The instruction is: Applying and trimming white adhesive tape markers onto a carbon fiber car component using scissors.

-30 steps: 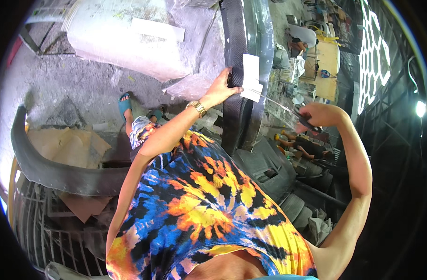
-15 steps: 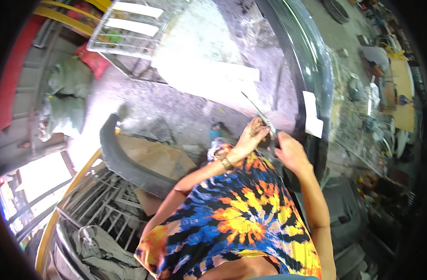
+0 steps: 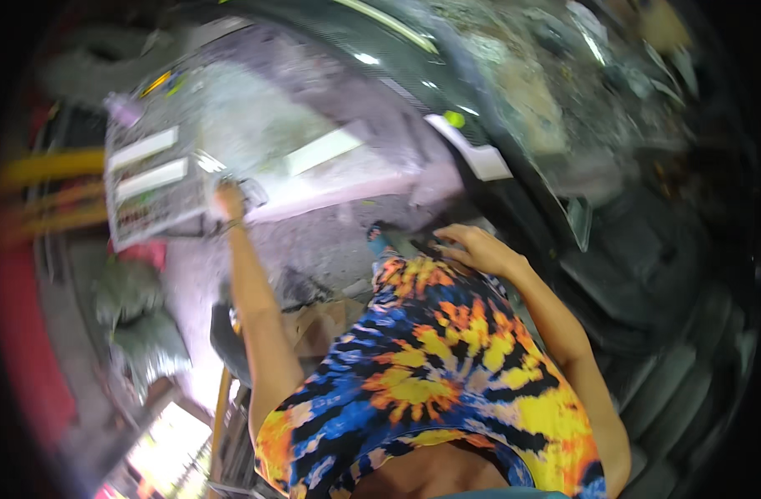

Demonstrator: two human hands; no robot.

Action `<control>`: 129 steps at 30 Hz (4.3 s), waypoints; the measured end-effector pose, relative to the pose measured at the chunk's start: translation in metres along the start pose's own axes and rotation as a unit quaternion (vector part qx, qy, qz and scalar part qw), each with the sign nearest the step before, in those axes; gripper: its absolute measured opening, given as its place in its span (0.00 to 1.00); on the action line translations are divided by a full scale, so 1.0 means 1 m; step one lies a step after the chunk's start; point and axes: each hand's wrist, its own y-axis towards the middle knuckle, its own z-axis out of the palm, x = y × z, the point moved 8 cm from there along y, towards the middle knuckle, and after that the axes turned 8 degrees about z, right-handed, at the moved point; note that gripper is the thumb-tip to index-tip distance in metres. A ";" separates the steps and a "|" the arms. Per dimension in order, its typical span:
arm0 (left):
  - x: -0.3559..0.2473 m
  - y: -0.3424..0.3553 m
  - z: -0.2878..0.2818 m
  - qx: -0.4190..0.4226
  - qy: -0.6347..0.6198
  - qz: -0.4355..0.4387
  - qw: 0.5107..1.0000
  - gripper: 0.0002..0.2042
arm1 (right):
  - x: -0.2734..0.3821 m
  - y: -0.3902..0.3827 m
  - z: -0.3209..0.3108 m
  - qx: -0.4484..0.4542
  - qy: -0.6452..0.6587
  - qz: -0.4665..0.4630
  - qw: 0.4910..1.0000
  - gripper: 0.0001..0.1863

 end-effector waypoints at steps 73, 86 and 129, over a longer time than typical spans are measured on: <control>-0.456 -0.011 -0.241 0.046 -0.891 -0.089 0.442 0.31 | 0.002 -0.037 -0.109 -0.371 0.116 0.016 0.921 0.25; -0.453 -0.003 -0.237 0.076 -0.919 -0.107 0.370 0.27 | 0.008 -0.003 -0.102 -0.297 0.180 -0.014 0.938 0.21; -0.451 -0.007 -0.234 0.076 -0.864 -0.115 0.483 0.23 | 0.065 -0.008 -0.088 -0.228 -0.226 -0.037 0.946 0.34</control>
